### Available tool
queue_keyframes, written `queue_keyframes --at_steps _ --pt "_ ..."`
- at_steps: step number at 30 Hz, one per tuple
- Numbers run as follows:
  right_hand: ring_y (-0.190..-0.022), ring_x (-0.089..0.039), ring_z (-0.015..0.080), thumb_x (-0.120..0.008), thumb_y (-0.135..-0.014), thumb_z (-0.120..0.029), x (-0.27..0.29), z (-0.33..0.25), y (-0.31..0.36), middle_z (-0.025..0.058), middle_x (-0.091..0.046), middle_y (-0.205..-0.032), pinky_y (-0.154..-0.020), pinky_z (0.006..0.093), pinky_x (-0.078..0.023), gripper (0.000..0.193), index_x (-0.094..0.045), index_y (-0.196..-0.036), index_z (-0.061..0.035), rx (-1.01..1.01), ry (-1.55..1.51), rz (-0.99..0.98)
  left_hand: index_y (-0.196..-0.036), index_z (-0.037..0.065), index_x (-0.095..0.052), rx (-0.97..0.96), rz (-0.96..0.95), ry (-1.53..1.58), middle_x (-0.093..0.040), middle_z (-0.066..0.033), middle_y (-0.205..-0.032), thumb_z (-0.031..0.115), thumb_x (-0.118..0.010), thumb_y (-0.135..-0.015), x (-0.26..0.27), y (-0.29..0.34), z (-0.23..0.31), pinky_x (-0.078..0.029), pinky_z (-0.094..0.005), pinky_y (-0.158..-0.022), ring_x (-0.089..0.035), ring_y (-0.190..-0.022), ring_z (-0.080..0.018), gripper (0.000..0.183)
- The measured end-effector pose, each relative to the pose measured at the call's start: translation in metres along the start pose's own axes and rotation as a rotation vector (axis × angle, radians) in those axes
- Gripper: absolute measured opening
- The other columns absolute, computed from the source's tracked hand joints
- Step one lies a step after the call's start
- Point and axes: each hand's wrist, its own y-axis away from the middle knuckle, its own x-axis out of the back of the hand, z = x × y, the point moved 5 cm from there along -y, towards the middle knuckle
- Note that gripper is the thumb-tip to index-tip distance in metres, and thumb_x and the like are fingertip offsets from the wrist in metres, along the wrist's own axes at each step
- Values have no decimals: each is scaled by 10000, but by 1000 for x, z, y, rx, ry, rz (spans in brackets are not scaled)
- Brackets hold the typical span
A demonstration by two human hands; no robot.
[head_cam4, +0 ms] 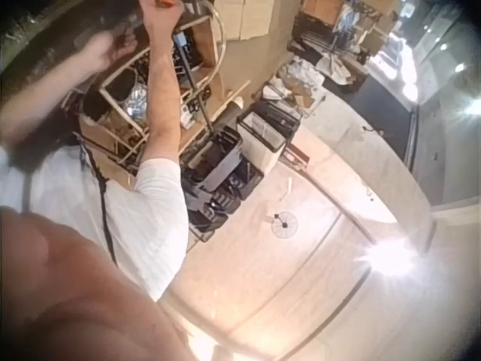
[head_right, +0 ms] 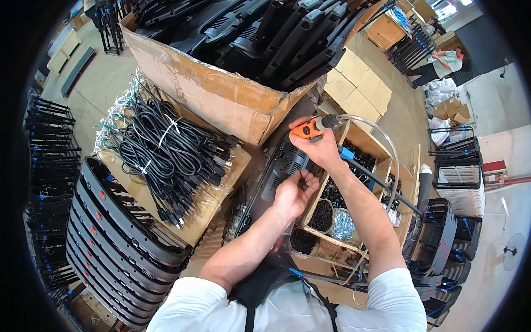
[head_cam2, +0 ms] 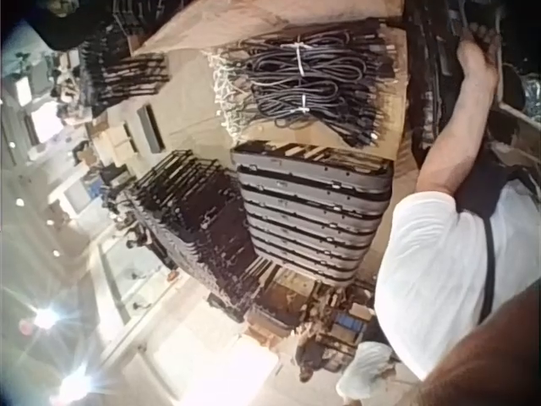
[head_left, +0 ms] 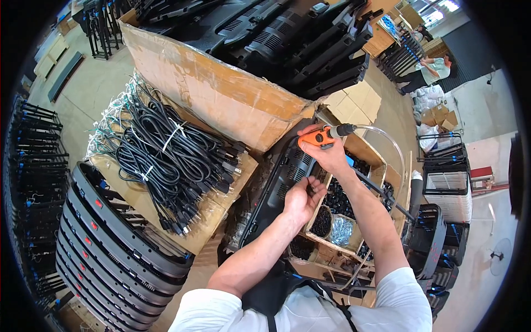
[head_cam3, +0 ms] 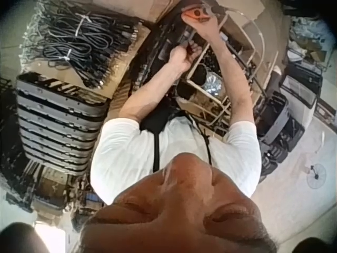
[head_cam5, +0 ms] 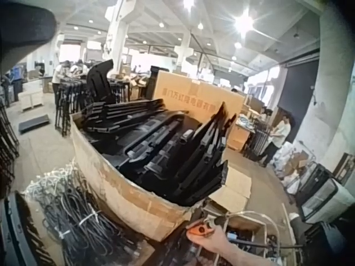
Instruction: Assembling components of what appears to be sports or fitness equipment using an electric screwdriver.
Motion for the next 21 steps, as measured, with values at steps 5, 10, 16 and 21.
queue_keyframes --at_steps 5,10,16,21 --pt "-990 -682 129 -852 -832 -108 -3 -5 -1 34 -751 -1069 -917 318 -560 295 -730 -1090 -35 21 4 -3 -1164 16 -612 92 -9 -145 -654 -88 -974 211 -505 -1131 20 13 -21 -622 -376 -786 -674 -859 -240 225" --pt "-1010 -687 131 -857 -829 -118 -5 5 2 35 -758 -1079 -929 322 -560 345 -728 -1138 -37 13 -23 -3 -1200 -7 -606 82 17 -219 -655 -112 -1023 177 -497 -1123 36 33 -26 -620 -375 -787 -675 -891 -245 227" --pt "-1102 -700 172 -843 -865 -33 11 -26 34 115 -756 -1170 -986 325 -578 467 -657 -1293 -1 86 -125 163 -1156 -9 -618 79 52 -199 -652 -139 -1063 242 -510 -1115 60 45 -22 -616 -415 -865 -684 -966 -283 276" --pt "-1125 -701 195 -839 -878 -87 47 -64 110 142 -756 -1217 -1033 367 -562 511 -615 -1327 6 17 -211 337 -1206 17 -660 70 36 -378 -707 -86 -1045 300 -513 -1122 60 54 -8 -555 -345 -859 -680 -956 -210 329"
